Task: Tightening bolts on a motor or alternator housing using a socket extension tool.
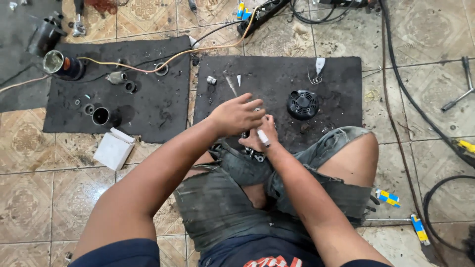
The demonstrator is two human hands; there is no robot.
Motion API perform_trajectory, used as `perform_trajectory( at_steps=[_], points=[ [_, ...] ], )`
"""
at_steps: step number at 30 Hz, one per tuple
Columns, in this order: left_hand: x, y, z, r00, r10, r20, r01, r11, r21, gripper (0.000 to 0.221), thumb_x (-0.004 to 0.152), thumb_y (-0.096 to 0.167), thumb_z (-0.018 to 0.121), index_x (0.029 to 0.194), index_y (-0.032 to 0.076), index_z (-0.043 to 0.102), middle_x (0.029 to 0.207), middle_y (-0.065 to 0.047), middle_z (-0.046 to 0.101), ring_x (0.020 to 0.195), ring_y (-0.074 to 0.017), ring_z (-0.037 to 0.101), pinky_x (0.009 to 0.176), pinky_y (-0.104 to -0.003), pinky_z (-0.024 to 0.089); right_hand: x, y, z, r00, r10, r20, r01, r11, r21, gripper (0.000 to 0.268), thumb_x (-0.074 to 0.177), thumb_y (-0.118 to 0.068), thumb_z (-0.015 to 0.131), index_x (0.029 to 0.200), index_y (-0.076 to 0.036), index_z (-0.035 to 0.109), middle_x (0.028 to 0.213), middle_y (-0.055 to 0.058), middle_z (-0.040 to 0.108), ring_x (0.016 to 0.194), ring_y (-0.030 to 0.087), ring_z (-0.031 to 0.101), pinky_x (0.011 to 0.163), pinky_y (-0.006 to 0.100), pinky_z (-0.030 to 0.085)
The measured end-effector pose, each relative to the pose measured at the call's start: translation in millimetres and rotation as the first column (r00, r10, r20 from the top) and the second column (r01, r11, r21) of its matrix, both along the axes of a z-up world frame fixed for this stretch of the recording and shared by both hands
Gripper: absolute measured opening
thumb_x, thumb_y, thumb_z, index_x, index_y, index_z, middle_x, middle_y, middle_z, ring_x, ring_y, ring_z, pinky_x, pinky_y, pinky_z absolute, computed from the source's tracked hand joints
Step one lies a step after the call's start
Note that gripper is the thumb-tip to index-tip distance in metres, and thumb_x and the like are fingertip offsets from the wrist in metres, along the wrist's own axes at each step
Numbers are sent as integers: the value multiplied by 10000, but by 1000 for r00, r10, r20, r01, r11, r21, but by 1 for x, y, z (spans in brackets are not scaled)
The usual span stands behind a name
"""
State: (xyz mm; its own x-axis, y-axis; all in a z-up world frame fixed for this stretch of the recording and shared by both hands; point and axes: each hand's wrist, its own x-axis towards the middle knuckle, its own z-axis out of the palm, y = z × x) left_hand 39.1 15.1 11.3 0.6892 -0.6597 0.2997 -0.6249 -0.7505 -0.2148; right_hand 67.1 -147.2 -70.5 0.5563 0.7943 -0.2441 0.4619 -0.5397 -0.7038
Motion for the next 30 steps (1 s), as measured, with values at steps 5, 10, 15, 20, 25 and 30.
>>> perform_trajectory(
  at_steps=[5, 10, 15, 20, 25, 30],
  points=[
    [-43, -15, -2, 849, 461, 257, -393, 877, -275, 166, 972, 153, 641, 1103, 112, 734, 1405, -169, 612, 1284, -419, 579, 991, -482, 503, -9, 20, -41, 853, -154, 498, 137, 988, 69, 755, 601, -426, 783, 1269, -143, 576, 1176, 38, 608, 1118, 244, 524, 988, 440, 366],
    [-47, -87, -26, 627, 665, -406, -581, 53, -812, 300, 1011, 228, 612, 1184, -5, 691, 1629, -242, 371, 1268, -465, 583, 968, -523, 555, -1, 28, -169, 786, -272, 555, 292, 955, 54, 279, 966, -365, 582, 1163, -169, 609, 1107, -28, 591, 1205, 183, 489, 1039, 357, 439],
    [-21, -76, -42, 764, 372, -527, -411, -348, -843, 347, 1033, 279, 514, 960, 85, 793, 1509, -71, 584, 1210, -284, 683, 1018, -379, 539, 17, 28, -105, 775, -96, 625, 208, 972, -108, 461, 817, -389, 626, 1240, -224, 553, 1167, -54, 603, 1231, 157, 478, 1093, 426, 355],
    [11, -6, -117, 656, -272, -704, -650, -678, -343, 896, 1049, 695, 217, 791, 15, 740, 615, -178, 699, 573, -247, 714, 551, -264, 501, 6, 23, -56, 962, -201, 183, 245, 934, -259, 1025, 496, -631, 849, 1401, -309, 491, 1388, 19, 546, 1359, 283, 514, 1098, 487, 458],
    [7, -48, -53, 400, 136, -906, -595, -713, -370, 449, 957, 535, 566, 1094, 116, 655, 817, -214, 719, 820, -325, 724, 696, -347, 469, -4, 27, -52, 919, -5, 394, 139, 940, -312, 708, 667, -434, 691, 1319, -213, 528, 1283, 40, 599, 1239, 277, 530, 1066, 501, 388],
    [6, -50, -87, 188, 485, -854, -661, -581, -475, 427, 875, 199, 675, 1218, 146, 427, 975, -109, 698, 1021, -353, 711, 916, -470, 530, -10, 22, -31, 959, -153, 240, 178, 980, -85, 511, 800, -406, 613, 1231, -143, 691, 1280, 80, 665, 1337, 300, 497, 1166, 437, 334]
  ],
)
